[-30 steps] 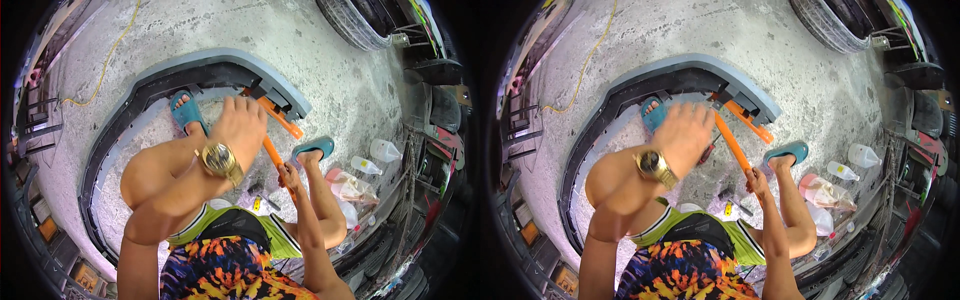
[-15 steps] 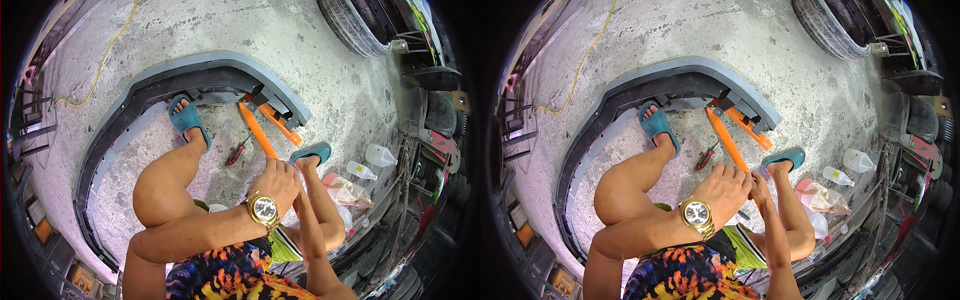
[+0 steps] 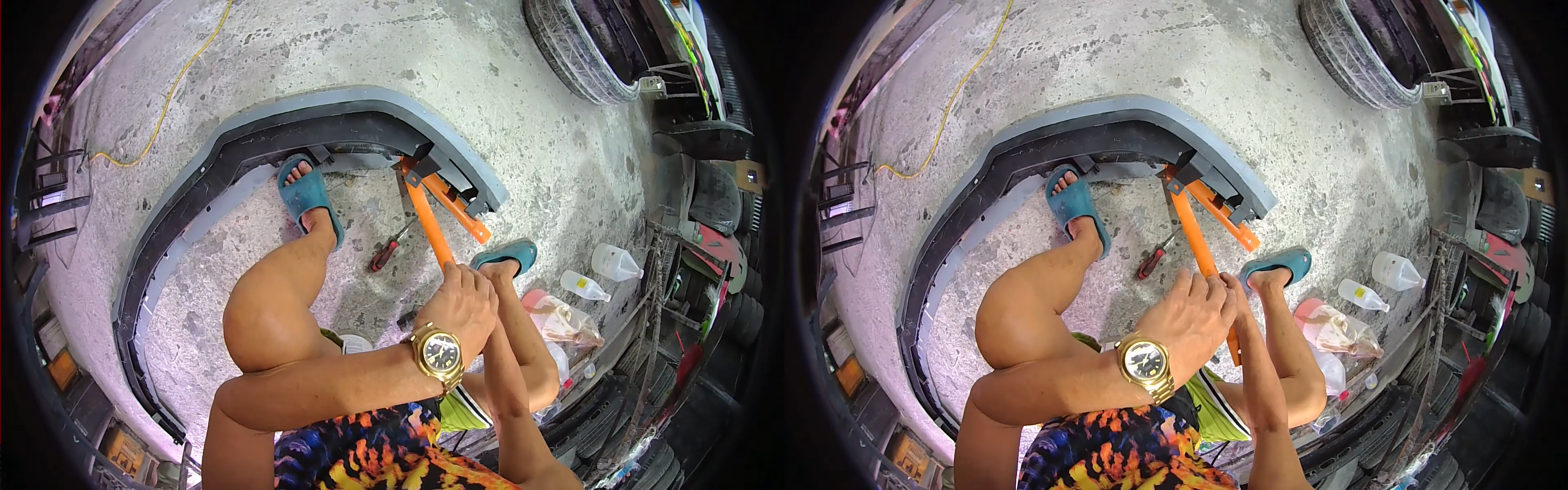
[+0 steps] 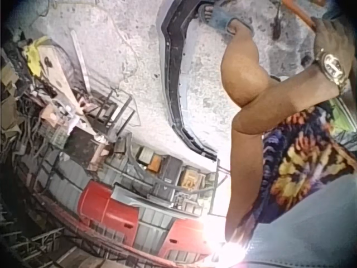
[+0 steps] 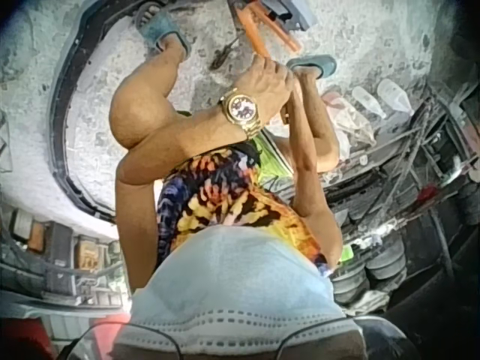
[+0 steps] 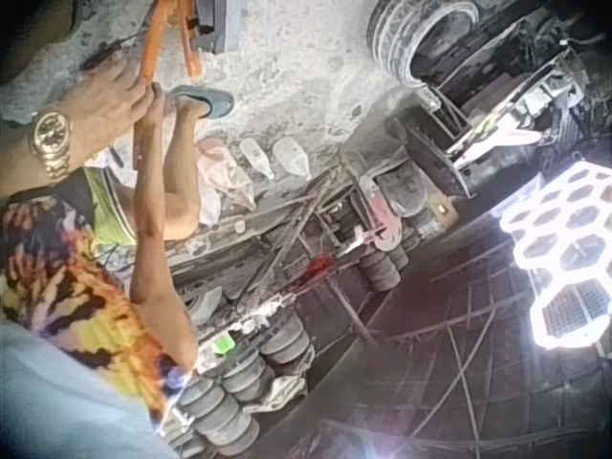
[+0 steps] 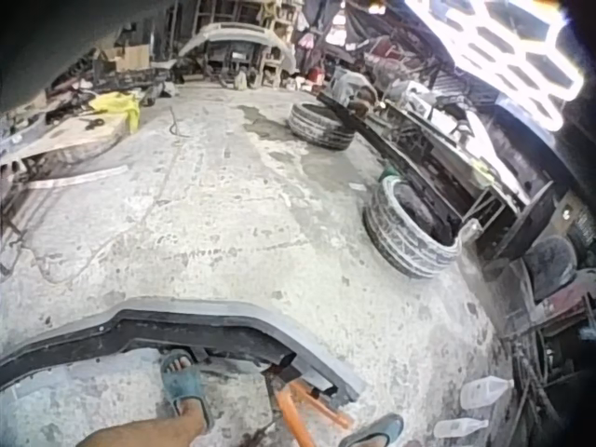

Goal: The person aligns orange mold pieces onto a car bumper part, then uses a rubber mallet, scraper, and screwdriver to tap, pry, and adjust the components along the bumper.

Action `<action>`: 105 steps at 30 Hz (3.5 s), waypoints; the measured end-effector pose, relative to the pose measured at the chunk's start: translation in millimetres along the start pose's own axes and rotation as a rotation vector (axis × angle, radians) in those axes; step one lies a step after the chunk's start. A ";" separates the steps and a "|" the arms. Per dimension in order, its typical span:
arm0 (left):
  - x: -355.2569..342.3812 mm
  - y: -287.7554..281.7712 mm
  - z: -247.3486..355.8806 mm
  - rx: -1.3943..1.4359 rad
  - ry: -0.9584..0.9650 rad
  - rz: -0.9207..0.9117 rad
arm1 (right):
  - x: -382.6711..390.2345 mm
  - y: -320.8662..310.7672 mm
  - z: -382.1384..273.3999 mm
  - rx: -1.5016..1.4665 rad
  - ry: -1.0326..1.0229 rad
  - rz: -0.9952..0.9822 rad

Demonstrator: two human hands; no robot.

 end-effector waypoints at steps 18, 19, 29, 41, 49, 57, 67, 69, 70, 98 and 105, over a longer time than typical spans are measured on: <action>10.9 -4.9 -2.6 0.032 -0.040 -0.005 | -41.4 -16.0 -20.6 0.014 -0.107 -0.016; 10.4 -0.5 -3.0 0.031 -0.042 -0.007 | -39.6 -18.4 -19.7 0.014 -0.112 -0.016; 3.8 16.9 0.5 0.066 -0.049 -0.068 | -51.8 -21.6 -27.5 0.013 -0.163 -0.002; -10.7 98.4 -4.0 0.152 -0.011 -0.229 | -57.3 7.1 -16.5 0.013 -0.227 -0.056; -92.6 233.8 -27.7 0.077 0.194 -0.016 | -72.4 -42.6 -3.7 -0.091 -0.229 -0.156; -136.4 318.8 -25.0 0.055 0.272 -0.148 | 42.5 -36.2 -60.4 0.546 -0.862 0.985; -147.4 283.5 -7.0 0.380 0.341 0.022 | -54.3 -22.7 179.1 -0.417 0.275 -0.058; -149.8 289.4 18.1 0.484 0.428 -0.160 | -45.7 -63.5 183.9 -0.715 -0.043 -0.008; -141.5 296.9 13.6 0.480 0.403 -0.170 | -23.3 -65.8 145.7 -0.829 -0.137 -0.082; -147.3 320.0 -50.8 0.434 0.294 -0.032 | 48.1 -57.4 30.7 -0.190 -0.013 0.042; -130.5 332.7 -64.5 0.389 0.313 -0.017 | 27.2 -29.0 53.0 -0.224 -0.076 0.077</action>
Point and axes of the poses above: each hand's wrist, its own x-axis away from the middle knuckle, its own y-axis out of the palm, z = x × y, the point moved 7 cm from there along -x, towards the middle knuckle, and after that the axes turned 12 degrees about y, right-handed, at the moved point
